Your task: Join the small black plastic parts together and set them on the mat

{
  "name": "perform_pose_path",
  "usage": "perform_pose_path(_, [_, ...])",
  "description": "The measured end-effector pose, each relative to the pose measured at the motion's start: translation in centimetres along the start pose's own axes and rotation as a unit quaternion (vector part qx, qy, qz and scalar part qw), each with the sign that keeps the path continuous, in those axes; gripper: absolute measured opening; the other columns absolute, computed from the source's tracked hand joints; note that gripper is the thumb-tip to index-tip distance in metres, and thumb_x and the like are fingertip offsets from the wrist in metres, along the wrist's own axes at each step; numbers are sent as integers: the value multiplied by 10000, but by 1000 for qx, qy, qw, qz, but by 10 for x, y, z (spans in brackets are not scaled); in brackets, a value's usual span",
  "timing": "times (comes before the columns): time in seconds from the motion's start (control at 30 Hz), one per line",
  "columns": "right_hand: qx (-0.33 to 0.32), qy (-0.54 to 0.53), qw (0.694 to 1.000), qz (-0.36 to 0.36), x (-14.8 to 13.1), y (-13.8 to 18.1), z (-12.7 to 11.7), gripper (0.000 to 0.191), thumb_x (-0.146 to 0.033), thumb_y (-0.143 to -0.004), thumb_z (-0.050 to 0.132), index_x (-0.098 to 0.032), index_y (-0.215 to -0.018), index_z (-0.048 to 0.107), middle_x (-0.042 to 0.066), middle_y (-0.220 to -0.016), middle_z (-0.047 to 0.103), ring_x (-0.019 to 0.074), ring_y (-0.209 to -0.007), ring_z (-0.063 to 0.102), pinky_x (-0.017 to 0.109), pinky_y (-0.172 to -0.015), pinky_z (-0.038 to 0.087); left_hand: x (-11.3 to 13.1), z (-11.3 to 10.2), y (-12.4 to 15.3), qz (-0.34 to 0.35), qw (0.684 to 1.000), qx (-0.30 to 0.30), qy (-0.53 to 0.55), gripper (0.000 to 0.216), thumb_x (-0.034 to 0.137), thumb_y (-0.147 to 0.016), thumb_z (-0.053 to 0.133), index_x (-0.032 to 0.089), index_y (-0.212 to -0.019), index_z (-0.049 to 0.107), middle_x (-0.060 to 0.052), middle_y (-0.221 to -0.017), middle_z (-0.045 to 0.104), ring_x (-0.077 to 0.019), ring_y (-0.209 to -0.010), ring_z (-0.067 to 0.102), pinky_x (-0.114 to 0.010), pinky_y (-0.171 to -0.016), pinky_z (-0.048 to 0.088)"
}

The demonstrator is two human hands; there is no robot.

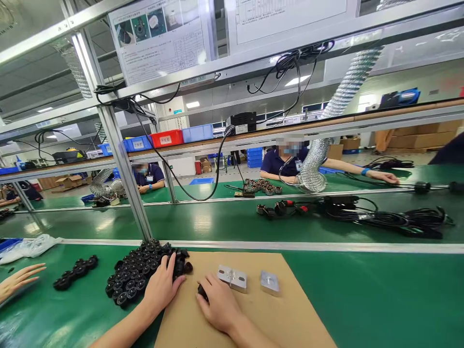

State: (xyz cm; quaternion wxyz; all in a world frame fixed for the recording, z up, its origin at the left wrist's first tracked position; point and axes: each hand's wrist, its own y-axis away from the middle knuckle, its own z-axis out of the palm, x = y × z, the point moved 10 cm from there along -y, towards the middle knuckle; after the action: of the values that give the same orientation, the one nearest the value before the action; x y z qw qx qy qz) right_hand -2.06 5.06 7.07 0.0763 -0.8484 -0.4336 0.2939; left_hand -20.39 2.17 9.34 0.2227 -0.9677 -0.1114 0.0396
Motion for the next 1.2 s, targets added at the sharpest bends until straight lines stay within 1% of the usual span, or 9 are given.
perform_pose_path(0.1, [-9, -4, 1000, 6, 7, 15, -3, 295, -319, -995, 503, -230, -1245, 631, 93, -1191, 626, 258, -1101, 606, 407, -962, 474, 5, -15, 11, 28, 997, 74, -3, 637, 393, -983, 596, 132, -1551, 475, -219, -1572, 418, -367, -1363, 541, -498, -1082, 552])
perform_pose_path(0.2, [-14, -7, 1000, 14, 18, 28, -7, 293, -343, -1002, 501, -242, -1246, 629, 92, -1198, 630, 256, -1113, 604, 403, -975, 467, 31, -23, 56, 179, 975, 127, 44, 577, 396, -936, 653, 195, -1467, 550, -170, -1551, 459, -329, -1389, 517, -470, -1126, 544])
perform_pose_path(0.27, [-18, -10, 1000, 19, 23, 33, -10, 297, -347, -1007, 495, -253, -1256, 626, 89, -1213, 631, 254, -1128, 602, 399, -988, 461, 50, -27, 98, 315, 936, 132, 85, 393, 402, -891, 711, 218, -1235, 661, -132, -1354, 609, -273, -1175, 627, -377, -968, 625])
perform_pose_path(0.33, [-27, -15, 999, 23, 24, 33, -13, 295, -346, -1009, 488, -257, -1256, 623, 87, -1220, 631, 253, -1132, 602, 397, -987, 458, 47, -37, 127, 356, 917, 144, 107, 95, 294, -897, 690, 216, -945, 664, -81, -1054, 674, -207, -888, 635, -307, -753, 622])
perform_pose_path(0.4, [-40, -26, 999, 26, 23, 31, -14, 267, -354, -1001, 501, -254, -1217, 622, 79, -1204, 636, 248, -1105, 609, 391, -963, 458, 21, -48, 129, 297, 940, 128, 110, 64, 169, -912, 601, 211, -905, 649, -70, -976, 657, -182, -839, 617, -283, -723, 600])
perform_pose_path(0.53, [-42, -57, 996, 55, 27, 24, -18, 212, -402, -963, 578, -230, -1087, 589, 53, -1098, 663, 230, -997, 620, 366, -872, 450, -73, -67, 105, 84, 988, 117, 62, 313, 224, -950, 606, 226, -1258, 662, -112, -1235, 617, -230, -1112, 614, -384, -967, 612])
perform_pose_path(0.67, [-50, -63, 994, 68, 30, 23, -18, 231, -437, -948, 609, -220, -998, 549, 37, -1019, 673, 222, -932, 616, 351, -814, 429, -122, -61, 82, 17, 994, 101, -21, 468, 263, -916, 679, 263, -1383, 650, -134, -1452, 503, -330, -1350, 493, -524, -1094, 530])
perform_pose_path(0.9, [-90, 14, 996, -14, 15, 27, -31, 360, -373, -998, 564, -286, -1347, 580, 64, -1230, 677, 277, -1140, 624, 402, -947, 448, -105, -45, 68, 17, 993, 91, -69, 287, 196, -935, 649, 314, -1165, 773, -99, -1585, 430, -357, -1501, 358, -558, -1162, 411])
perform_pose_path(1.2, [-120, 64, 990, -22, 12, 27, -47, 258, -354, -896, 709, -258, -1135, 696, 64, -1143, 682, 272, -1043, 665, 357, -860, 468, -74, -48, 73, 59, 995, 63, 55, 172, 208, -858, 666, 253, -1015, 720, -68, -1490, 538, -361, -1455, 400, -604, -1130, 407])
